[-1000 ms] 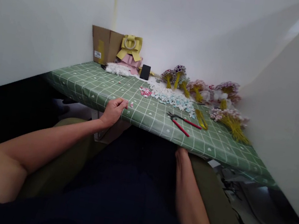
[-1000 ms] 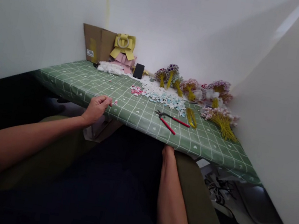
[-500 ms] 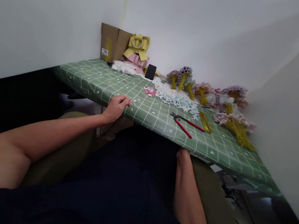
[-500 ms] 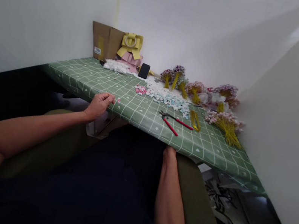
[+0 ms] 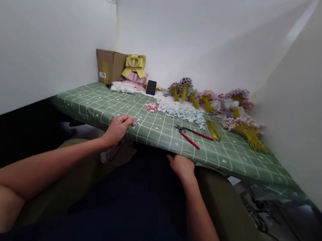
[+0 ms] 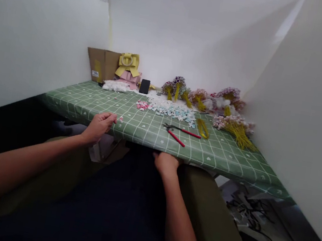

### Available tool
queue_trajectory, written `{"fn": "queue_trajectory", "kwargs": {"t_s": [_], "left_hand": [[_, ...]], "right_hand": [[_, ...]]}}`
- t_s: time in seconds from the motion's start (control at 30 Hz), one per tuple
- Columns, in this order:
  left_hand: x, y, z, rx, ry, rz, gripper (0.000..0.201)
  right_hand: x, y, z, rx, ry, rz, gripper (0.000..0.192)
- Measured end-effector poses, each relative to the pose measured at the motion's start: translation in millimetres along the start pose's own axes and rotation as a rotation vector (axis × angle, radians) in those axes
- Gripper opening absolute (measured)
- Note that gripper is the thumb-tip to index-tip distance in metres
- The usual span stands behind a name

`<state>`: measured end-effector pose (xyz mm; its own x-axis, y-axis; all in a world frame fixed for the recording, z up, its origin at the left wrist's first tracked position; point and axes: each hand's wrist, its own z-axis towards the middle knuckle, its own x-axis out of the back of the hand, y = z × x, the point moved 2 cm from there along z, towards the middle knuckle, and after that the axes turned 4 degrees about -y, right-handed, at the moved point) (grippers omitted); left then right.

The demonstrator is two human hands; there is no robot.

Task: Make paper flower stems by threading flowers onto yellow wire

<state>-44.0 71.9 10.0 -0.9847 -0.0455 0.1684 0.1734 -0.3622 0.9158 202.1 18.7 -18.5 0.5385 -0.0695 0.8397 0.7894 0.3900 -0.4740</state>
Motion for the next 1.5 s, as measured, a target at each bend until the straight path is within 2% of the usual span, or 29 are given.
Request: {"fn": "queue_trajectory", "kwargs": {"t_s": [0.07, 0.13, 0.2, 0.23, 0.3, 0.37, 0.43, 0.53, 0.6, 0.73, 0.8, 0.87, 0.93, 1.0, 1.07, 1.1, 1.13, 1.2, 1.27, 1.3, 1.4, 1.5], "left_hand": [[-5.6, 14, -4, 0.018, -0.044, -0.049, 0.030], [-13.8, 30, -9, 0.042, -0.105, -0.099, 0.031], [-23.9, 47, -13, 0.071, -0.171, -0.169, 0.031], [-29.1, 55, -15, 0.087, -0.202, -0.213, 0.032], [-38.3, 67, -18, 0.121, -0.257, -0.318, 0.032], [-44.3, 75, -17, 0.156, -0.296, -0.420, 0.033], [-46.3, 79, -15, 0.181, -0.312, -0.502, 0.033], [-45.0, 78, -10, 0.198, -0.325, -0.577, 0.031], [-44.1, 78, -9, 0.193, -0.349, -0.587, 0.031], [-44.9, 93, -16, 0.090, -0.402, -0.508, 0.032], [-44.7, 107, -23, -0.049, -0.394, -0.402, 0.032], [-44.0, 119, -29, -0.235, -0.345, -0.232, 0.032], [-45.0, 120, -30, -0.381, -0.299, -0.048, 0.029], [-49.4, 109, -25, -0.430, -0.322, 0.079, 0.025], [-55.7, 91, -16, -0.392, -0.411, 0.127, 0.025], [-58.0, 83, -12, -0.360, -0.427, 0.128, 0.027], [-59.5, 76, -8, -0.321, -0.422, 0.111, 0.029], [-60.5, 67, -5, -0.201, -0.388, 0.017, 0.031], [-60.6, 66, -8, -0.057, -0.371, -0.135, 0.032], [-61.0, 67, -11, 0.008, -0.381, -0.214, 0.032], [-63.0, 71, -18, 0.127, -0.442, -0.400, 0.034], [-64.6, 73, -21, 0.163, -0.466, -0.470, 0.035]], "right_hand": [[8, -21, -2, -0.001, -0.041, -0.038, 0.031], [29, -48, 1, 0.041, 0.035, -0.107, 0.032], [59, -71, 11, 0.111, 0.312, -0.145, 0.032], [72, -79, 18, 0.192, 0.371, -0.138, 0.039], [86, -84, 36, 0.372, 0.329, -0.078, 0.046], [87, -80, 52, 0.513, 0.256, 0.003, 0.041], [78, -76, 64, 0.597, 0.236, 0.038, 0.032], [60, -74, 69, 0.661, 0.262, -0.106, 0.024], [53, -76, 68, 0.661, 0.308, -0.257, 0.026], [67, -84, 52, 0.688, 0.456, -0.425, 0.035], [81, -91, 39, 0.712, 0.504, -0.427, 0.035], [91, -96, 26, 0.671, 0.513, -0.319, 0.033], [90, -95, 19, 0.525, 0.421, -0.057, 0.030], [76, -86, 20, 0.299, 0.203, 0.306, 0.029], [56, -72, 26, 0.086, -0.061, 0.633, 0.028], [49, -66, 29, 0.038, -0.139, 0.706, 0.027], [46, -61, 33, 0.049, -0.130, 0.709, 0.029], [48, -55, 36, 0.161, 0.014, 0.570, 0.030], [59, -55, 34, 0.331, 0.214, 0.318, 0.031], [63, -56, 32, 0.409, 0.272, 0.181, 0.033], [67, -57, 28, 0.548, 0.311, -0.191, 0.033], [63, -56, 29, 0.568, 0.328, -0.391, 0.034]]}}
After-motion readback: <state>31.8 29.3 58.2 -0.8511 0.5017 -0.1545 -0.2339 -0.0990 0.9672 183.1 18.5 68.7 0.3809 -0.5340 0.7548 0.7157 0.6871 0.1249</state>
